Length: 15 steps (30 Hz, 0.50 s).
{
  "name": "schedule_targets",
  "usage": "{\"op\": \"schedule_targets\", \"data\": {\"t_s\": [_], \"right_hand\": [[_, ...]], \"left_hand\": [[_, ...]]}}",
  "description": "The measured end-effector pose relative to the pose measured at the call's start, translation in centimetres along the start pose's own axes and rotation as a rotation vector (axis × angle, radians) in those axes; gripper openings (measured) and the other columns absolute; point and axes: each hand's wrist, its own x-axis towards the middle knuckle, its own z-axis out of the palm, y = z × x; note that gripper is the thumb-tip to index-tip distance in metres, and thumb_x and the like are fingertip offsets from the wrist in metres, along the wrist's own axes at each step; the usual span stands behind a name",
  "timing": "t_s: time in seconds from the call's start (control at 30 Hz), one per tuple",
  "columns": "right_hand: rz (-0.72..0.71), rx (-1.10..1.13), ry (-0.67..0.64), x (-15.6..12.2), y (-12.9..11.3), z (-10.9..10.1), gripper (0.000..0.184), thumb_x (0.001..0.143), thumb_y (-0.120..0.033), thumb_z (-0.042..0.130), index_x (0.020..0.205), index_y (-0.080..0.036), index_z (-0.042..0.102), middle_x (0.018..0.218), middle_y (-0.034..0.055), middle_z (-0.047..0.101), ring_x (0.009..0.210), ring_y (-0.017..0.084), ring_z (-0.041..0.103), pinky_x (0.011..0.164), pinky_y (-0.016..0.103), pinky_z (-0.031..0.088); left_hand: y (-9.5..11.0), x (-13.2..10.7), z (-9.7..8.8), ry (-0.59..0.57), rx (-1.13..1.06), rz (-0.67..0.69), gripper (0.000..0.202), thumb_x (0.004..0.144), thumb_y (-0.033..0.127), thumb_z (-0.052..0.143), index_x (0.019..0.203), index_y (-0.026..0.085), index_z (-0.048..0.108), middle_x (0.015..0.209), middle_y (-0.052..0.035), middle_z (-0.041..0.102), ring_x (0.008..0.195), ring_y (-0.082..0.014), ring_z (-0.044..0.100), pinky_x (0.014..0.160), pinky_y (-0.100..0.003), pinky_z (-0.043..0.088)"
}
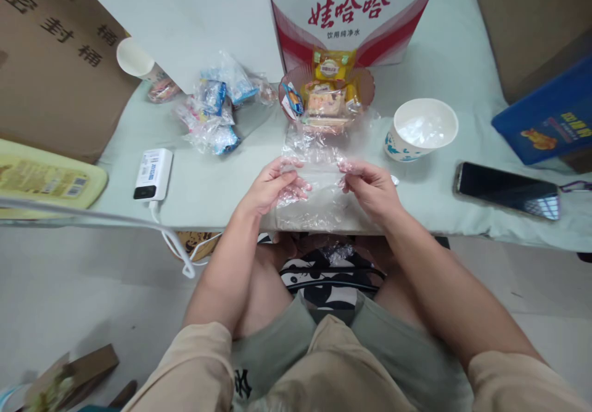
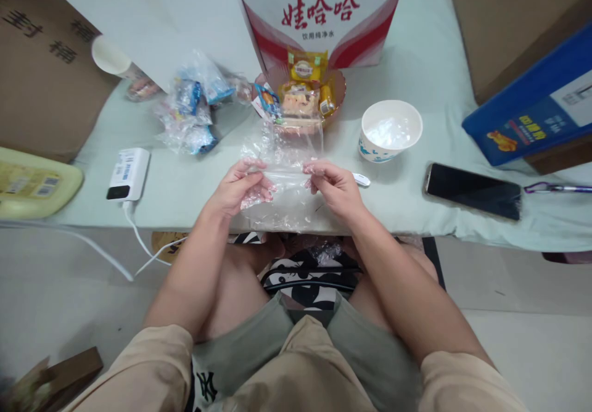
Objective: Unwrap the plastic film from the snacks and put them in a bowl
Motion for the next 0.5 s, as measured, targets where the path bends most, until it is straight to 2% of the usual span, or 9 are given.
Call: {"op": "schedule_targets", "data": {"t_s": [0.07, 0.13, 0.2, 0.27, 0.33, 0.4, 0.5], "right_hand": [[-0.048, -0.042, 0.015, 0.1, 0.0, -0.2, 0.014, 0.079, -0.037, 0.07, 0.076, -0.025, 0.074, 0.105, 0.0061, 0.073, 0.087, 0.02, 0.068, 0.073, 0.036, 0.056], [-0.092, -0.146, 0.054, 0.1, -0.1, -0.5, 0.01, 0.078, -0.033, 0.069, 0.075, -0.025, 0.074, 0.109, 0.0076, 0.073, 0.107, 0.025, 0.068, 0.087, 0.042, 0.056], [-0.123, -0.201, 0.118, 0.0, -0.4, -0.8, 0.014, 0.08, -0.031, 0.064, 0.087, -0.026, 0.075, 0.116, 0.0069, 0.073, 0.117, 0.026, 0.065, 0.099, 0.046, 0.052], [-0.153, -0.178, 0.129, -0.4, -0.7, -1.0, 0.025, 0.085, -0.033, 0.056, 0.104, -0.028, 0.071, 0.123, 0.0057, 0.072, 0.122, 0.025, 0.064, 0.104, 0.047, 0.049], [-0.185, -0.177, 0.036, -0.9, -1.0, -1.1, 0.033, 0.09, -0.037, 0.05, 0.118, -0.028, 0.066, 0.12, 0.006, 0.073, 0.119, 0.025, 0.066, 0.105, 0.047, 0.048], [-0.214, -0.297, -0.119, -1.3, -1.3, -0.9, 0.035, 0.091, -0.039, 0.053, 0.122, -0.027, 0.064, 0.107, 0.0066, 0.076, 0.112, 0.026, 0.069, 0.107, 0.052, 0.044], [-0.242, -0.559, -0.311, -1.6, -1.4, -0.6, 0.031, 0.087, -0.037, 0.063, 0.116, -0.026, 0.067, 0.087, 0.0044, 0.077, 0.113, 0.031, 0.068, 0.114, 0.061, 0.031]], "left_hand": [[0.2, 0.0, -0.2, -0.02, -0.072, -0.007, 0.028, 0.064, 0.029, 0.078, 0.086, 0.016, 0.066, 0.074, -0.0029, 0.075, 0.059, -0.0172, 0.07, 0.06, -0.029, 0.057], [0.3, 0.2, -0.3, -0.034, -0.113, -0.019, 0.021, 0.059, 0.028, 0.075, 0.074, 0.014, 0.068, 0.073, -0.0062, 0.074, 0.064, -0.0201, 0.071, 0.066, -0.034, 0.059], [0.2, 0.6, -0.3, -0.006, -0.104, 0.005, 0.022, 0.062, 0.035, 0.07, 0.07, 0.014, 0.07, 0.071, -0.0076, 0.072, 0.067, -0.0215, 0.07, 0.068, -0.035, 0.058], [-0.1, 0.9, -0.3, 0.045, 0.023, 0.075, 0.028, 0.069, 0.042, 0.067, 0.068, 0.015, 0.07, 0.071, -0.0071, 0.071, 0.068, -0.0198, 0.066, 0.066, -0.032, 0.054], [-0.5, 1.2, -0.3, 0.092, 0.237, 0.147, 0.024, 0.07, 0.04, 0.071, 0.067, 0.015, 0.069, 0.069, -0.0045, 0.069, 0.066, -0.0157, 0.062, 0.063, -0.027, 0.049], [-0.9, 1.4, -0.3, 0.12, 0.348, 0.167, 0.019, 0.067, 0.03, 0.075, 0.078, 0.017, 0.067, 0.073, -0.001, 0.069, 0.064, -0.012, 0.059, 0.061, -0.024, 0.046], [-1.1, 1.7, -0.1, 0.185, 0.248, 0.154, 0.044, 0.065, 0.021, 0.073, 0.105, 0.023, 0.056, 0.081, 0.004, 0.07, 0.061, -0.0082, 0.058, 0.059, -0.02, 0.044]]}}
